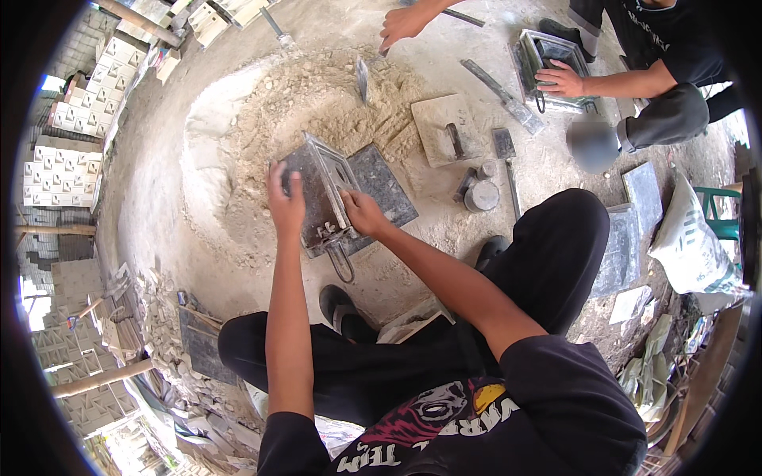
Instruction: The person uses a metal mold and a trowel to make a ventilation block, cleaning the mold with a scraper and filling it with cement mixture from a pile on the floor.
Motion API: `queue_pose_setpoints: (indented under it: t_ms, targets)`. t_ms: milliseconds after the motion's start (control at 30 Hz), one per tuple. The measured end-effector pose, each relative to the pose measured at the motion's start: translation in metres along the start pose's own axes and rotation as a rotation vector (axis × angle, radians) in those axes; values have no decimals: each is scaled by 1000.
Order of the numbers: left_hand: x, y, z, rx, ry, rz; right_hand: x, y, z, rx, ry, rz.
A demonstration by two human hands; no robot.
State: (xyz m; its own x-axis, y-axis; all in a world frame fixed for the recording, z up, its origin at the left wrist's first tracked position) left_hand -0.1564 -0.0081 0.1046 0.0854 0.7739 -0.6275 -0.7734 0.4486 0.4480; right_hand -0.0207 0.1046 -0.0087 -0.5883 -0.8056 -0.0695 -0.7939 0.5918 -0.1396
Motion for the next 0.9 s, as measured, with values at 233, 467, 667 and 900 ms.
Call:
queue_pose_setpoints:
  t_ms: [233,467,667,900]
  targets:
    - [9,-99,-193,-338,-153,-113,-48,10,58,-44,-101,397]
    - [87,-198,-184,-57,-46,-495,-37,18,113,26,-286,112]
    - [17,-142,-172,-482,321,-116,-34,13,105,179,-82,83]
    - [-6,-96,-237,-493,269,-118,-26,14,88,180,-81,10]
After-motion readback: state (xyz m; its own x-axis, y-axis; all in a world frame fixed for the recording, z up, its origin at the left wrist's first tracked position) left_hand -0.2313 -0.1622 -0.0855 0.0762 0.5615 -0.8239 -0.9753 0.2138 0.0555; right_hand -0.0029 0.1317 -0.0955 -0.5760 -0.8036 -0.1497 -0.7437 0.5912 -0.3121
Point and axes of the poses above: each hand's wrist, its own y-axis towards the middle knuckle, its own x-axis out of the palm, z = x × y, the point moved 7 cm from there along y, towards the middle knuckle, and after that the axes turned 3 degrees about x, right-handed, at the moved point
